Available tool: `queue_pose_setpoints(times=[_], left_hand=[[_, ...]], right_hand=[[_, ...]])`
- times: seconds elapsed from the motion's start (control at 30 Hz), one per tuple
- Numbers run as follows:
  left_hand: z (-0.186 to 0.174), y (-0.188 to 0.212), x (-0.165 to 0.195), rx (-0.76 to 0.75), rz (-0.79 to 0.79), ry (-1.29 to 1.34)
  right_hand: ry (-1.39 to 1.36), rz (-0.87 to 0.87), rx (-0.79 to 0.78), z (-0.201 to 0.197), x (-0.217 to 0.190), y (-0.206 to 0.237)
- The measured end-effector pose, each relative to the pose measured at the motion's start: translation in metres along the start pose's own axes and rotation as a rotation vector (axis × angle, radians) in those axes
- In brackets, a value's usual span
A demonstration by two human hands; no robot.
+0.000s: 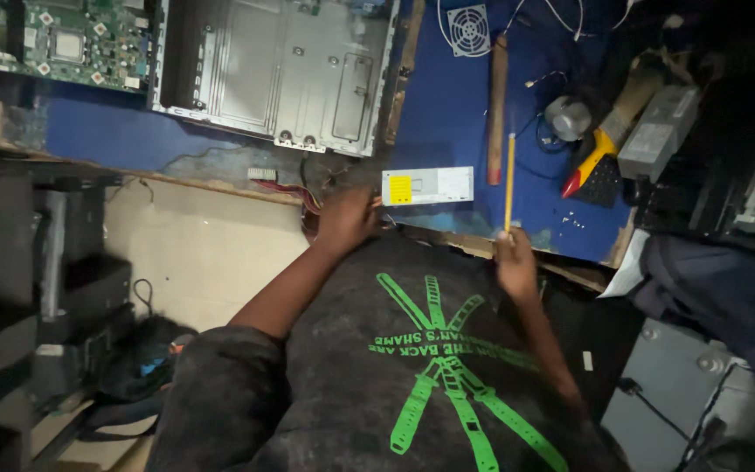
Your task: The person uses a yellow screwdriver to remove and reinsert screws on a computer power supply unit. They repeatedly handle the power supply and screwdriver, adjusting the screws multiple times on the workbench.
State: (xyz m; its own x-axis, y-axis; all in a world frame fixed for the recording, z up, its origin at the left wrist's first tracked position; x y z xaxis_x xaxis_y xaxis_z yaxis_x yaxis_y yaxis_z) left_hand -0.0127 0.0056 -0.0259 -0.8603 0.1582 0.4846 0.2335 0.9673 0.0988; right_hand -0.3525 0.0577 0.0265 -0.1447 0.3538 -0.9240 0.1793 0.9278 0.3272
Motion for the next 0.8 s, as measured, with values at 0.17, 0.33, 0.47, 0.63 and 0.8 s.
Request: queue_pose_setpoints(times=[0.17,0.33,0.47,0.63,0.8], left_hand=[[0.004,0.001,0.014,0.099,0.049,-0.124],[0.006,-0.006,0.021,0.012,0.008,-0.152],[0.001,-0.009,0.018,-0.183,-0.089,-0.076],[-0.017,-0.020,0.015,-0.289,-0.101,0.041],[-0.019,-0.036,0.011,-0.641,-0.345,0.222]], right_hand=[[0.364,-0.272,0.081,0.026,-0.012,-0.027],[0.583,-0.220,0.001,0.024,-0.027,-0.058],[0.641,-0.226,-0.025,0.018,-0.028,-0.075],[0.696,-0.156,-0.048,0.007,-0.023,-0.084],[0.665,-0.415,-0.102,0.004,-0.023,-0.082]])
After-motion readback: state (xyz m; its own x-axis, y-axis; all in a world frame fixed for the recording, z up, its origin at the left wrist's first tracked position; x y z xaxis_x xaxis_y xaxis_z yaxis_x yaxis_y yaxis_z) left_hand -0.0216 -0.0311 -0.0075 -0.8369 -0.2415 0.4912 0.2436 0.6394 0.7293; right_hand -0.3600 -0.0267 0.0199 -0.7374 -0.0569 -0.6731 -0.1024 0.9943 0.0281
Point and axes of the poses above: each hand's wrist, its own y-axis away from the middle knuckle, its own z-axis out of the palm, x = y × z, the point moved 3 cm from there along -y, towards the middle knuckle, and after that the axes turned 15 degrees about -y, right-handed, at the moved point
